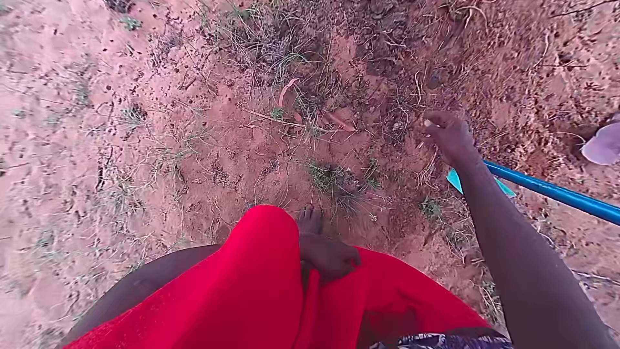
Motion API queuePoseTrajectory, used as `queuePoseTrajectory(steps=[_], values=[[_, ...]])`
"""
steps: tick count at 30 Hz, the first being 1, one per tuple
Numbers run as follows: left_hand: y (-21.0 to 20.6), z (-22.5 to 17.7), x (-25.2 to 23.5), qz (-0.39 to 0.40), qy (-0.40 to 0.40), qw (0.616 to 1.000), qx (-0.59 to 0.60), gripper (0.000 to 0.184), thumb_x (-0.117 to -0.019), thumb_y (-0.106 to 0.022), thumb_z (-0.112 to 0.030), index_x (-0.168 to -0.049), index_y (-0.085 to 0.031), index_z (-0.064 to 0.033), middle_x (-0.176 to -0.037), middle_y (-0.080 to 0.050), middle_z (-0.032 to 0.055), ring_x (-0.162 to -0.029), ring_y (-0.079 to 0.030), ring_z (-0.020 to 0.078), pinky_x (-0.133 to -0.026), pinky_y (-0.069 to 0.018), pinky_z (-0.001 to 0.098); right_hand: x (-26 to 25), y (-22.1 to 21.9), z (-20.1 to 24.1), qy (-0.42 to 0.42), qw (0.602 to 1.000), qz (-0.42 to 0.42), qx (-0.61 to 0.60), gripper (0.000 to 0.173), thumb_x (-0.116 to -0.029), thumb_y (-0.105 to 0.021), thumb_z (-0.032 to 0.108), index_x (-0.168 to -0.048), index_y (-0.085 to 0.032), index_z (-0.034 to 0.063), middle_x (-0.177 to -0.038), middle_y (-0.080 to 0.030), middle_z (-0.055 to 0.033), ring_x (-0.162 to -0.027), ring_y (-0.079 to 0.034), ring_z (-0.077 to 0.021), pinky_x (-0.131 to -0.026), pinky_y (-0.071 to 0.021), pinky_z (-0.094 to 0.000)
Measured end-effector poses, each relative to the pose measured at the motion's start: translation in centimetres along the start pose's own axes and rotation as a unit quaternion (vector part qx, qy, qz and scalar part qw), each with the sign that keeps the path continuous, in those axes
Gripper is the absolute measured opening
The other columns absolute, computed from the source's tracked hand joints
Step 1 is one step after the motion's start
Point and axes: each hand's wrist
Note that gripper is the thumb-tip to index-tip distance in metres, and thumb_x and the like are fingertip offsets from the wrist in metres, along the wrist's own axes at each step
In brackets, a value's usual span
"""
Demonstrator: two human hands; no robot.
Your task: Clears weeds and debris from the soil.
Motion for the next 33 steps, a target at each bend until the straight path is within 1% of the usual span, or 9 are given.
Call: queuePoseTrajectory(steps=[4,7,10,15,20,22,26,29,33], values=[[-2.0,1.2,0.7,-0.052,-0.104,0.989,-0.088,0.034,-0.1053,-0.051,-0.020,-0.132,-0.063,-0.0023,-0.114,-0.071,0.0161,-0.104,-0.069,0.0245,-0.091,-0.0559,0.0459,3.5,-1.9,-2.9,-0.009,0.998,0.040,0.040,0.032,-0.1036,-0.057,0.015,-0.132,-0.059,0.0006,-0.125,-0.065,-0.0180,-0.102,-0.068,-0.0229,-0.092,-0.0564,-0.0449],[0.5,-7.0,1.5,0.060,0.123,0.989,-0.063,0.038,-0.1101,-0.044,-0.016,-0.144,-0.053,-0.0009,-0.135,-0.061,0.0229,-0.126,-0.058,0.0322,-0.109,-0.0406,0.0484,7.0,-4.5,-3.6,0.004,0.993,0.090,0.076,0.028,-0.1035,-0.059,0.012,-0.127,-0.064,-0.0011,-0.122,-0.067,-0.0202,-0.105,-0.067,-0.0251,-0.095,-0.0527,-0.0461],[0.3,-2.2,0.6,-0.027,0.001,0.998,-0.050,0.042,-0.1086,-0.049,-0.028,-0.135,-0.057,0.0030,-0.117,-0.066,0.0253,-0.110,-0.063,0.0337,-0.098,-0.0468,0.0536,9.2,-6.9,-4.1,0.023,0.982,0.144,0.116,0.026,-0.1038,-0.060,0.012,-0.125,-0.066,-0.0003,-0.121,-0.069,-0.0197,-0.107,-0.067,-0.0270,-0.098,-0.0511,-0.0484],[1.7,0.3,-2.2,-0.221,-0.018,0.942,-0.250,0.045,-0.1045,-0.059,-0.026,-0.145,-0.054,-0.0066,-0.151,-0.051,0.0181,-0.141,-0.048,0.0356,-0.115,-0.0371,0.0550,10.0,-9.5,-4.0,0.106,0.954,0.144,0.241,0.032,-0.1031,-0.054,0.005,-0.132,-0.067,0.0053,-0.125,-0.067,-0.0271,-0.112,-0.066,-0.0484,-0.095,-0.0469,-0.0695],[5.2,2.5,-4.5,-0.287,0.065,0.870,-0.395,0.056,-0.1027,-0.060,-0.023,-0.156,-0.043,-0.0159,-0.167,-0.032,0.0143,-0.155,-0.023,0.0423,-0.117,-0.0175,0.0728,10.2,-13.2,-4.8,0.073,0.907,0.205,0.359,0.049,-0.1013,-0.057,0.008,-0.149,-0.052,0.0144,-0.141,-0.057,-0.0273,-0.117,-0.062,-0.0540,-0.089,-0.0487,-0.0728],[6.9,2.5,-4.9,-0.279,0.103,0.872,-0.389,0.056,-0.1076,-0.050,-0.027,-0.160,-0.035,-0.0166,-0.166,-0.032,0.0134,-0.153,-0.027,0.0396,-0.112,-0.0285,0.0679,10.4,-13.5,-6.2,0.027,0.907,0.192,0.375,0.048,-0.0997,-0.059,0.007,-0.147,-0.051,0.0114,-0.145,-0.051,-0.0279,-0.116,-0.061,-0.0542,-0.088,-0.0505,-0.0712],[8.4,2.1,-5.3,-0.320,0.090,0.875,-0.350,0.058,-0.1100,-0.043,-0.034,-0.163,-0.028,-0.0181,-0.158,-0.042,0.0208,-0.143,-0.041,0.0449,-0.107,-0.0418,0.0614,10.7,-11.2,-7.3,-0.005,0.901,0.221,0.372,0.047,-0.0916,-0.063,-0.001,-0.137,-0.061,0.0101,-0.132,-0.060,-0.0296,-0.117,-0.060,-0.0542,-0.085,-0.0481,-0.0740],[9.5,1.7,-5.5,-0.341,0.142,0.870,-0.328,0.061,-0.1031,-0.057,-0.024,-0.158,-0.036,-0.0108,-0.150,-0.049,0.0224,-0.140,-0.043,0.0467,-0.104,-0.0442,0.0611,9.1,-9.3,-5.9,-0.026,0.867,0.282,0.411,0.043,-0.0968,-0.061,0.004,-0.134,-0.068,0.0234,-0.133,-0.065,-0.0230,-0.123,-0.059,-0.0500,-0.092,-0.0458,-0.0747],[10.0,1.4,-6.4,-0.270,0.246,0.850,-0.379,0.088,-0.0820,-0.080,-0.045,-0.152,-0.042,-0.0085,-0.149,-0.047,0.0239,-0.141,-0.040,0.0456,-0.108,-0.0365,0.0651,8.4,-10.0,-3.7,-0.006,0.878,0.259,0.403,0.034,-0.1023,-0.052,0.008,-0.127,-0.072,0.0197,-0.127,-0.067,-0.0245,-0.121,-0.060,-0.0503,-0.092,-0.0451,-0.0740]])
Point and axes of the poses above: each hand's wrist, its own x-axis away from the middle knuckle, its own y-axis out of the back of the hand, z = x × y
